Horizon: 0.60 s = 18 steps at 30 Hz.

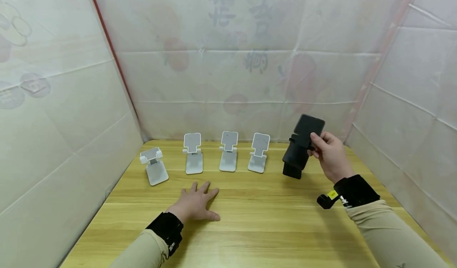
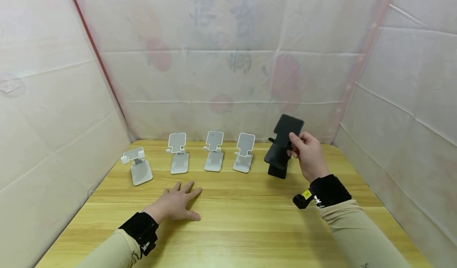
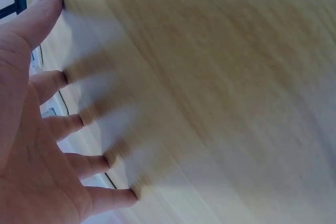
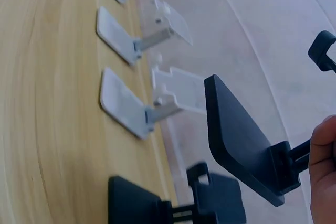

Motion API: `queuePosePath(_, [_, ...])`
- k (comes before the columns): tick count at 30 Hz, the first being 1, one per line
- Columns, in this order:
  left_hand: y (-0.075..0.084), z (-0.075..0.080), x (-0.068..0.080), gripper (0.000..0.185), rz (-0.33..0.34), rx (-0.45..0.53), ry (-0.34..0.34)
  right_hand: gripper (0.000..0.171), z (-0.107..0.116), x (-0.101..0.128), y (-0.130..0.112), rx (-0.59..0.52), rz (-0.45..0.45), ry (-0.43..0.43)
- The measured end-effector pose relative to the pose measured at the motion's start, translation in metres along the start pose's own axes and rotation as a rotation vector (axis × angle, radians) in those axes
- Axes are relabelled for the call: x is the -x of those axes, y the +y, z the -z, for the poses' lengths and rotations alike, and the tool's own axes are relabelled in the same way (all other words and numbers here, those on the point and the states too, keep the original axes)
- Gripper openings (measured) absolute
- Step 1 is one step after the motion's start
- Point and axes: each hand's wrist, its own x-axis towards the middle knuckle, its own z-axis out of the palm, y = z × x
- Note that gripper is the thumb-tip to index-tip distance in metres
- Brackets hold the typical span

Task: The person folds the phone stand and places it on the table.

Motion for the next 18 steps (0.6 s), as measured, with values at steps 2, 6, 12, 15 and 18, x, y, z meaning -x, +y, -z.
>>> queuePosePath(2, [0.000,0.000,-0.001,0.093,0.000,0.000,-0.001,0.028,-0.007,-0.002,0.003,0.033,-0.012,-0.023])
queuePosePath(6, [0.000,0.001,-0.002,0.093,-0.002,0.004,-0.001,0.031,-0.020,-0.005,0.008,0.062,-0.035,-0.064])
queuePosePath(12, [0.001,0.004,-0.006,0.087,0.025,0.036,-0.011,0.034,-0.039,-0.005,0.013,0.096,-0.073,-0.107])
queuePosePath(15, [0.004,0.004,-0.010,0.080,0.036,0.067,0.016,0.036,-0.048,-0.004,0.014,0.110,-0.085,-0.119])
queuePosePath(18, [0.010,0.004,-0.016,0.076,0.010,0.101,0.071,0.037,-0.055,-0.001,0.017,0.108,-0.094,-0.146])
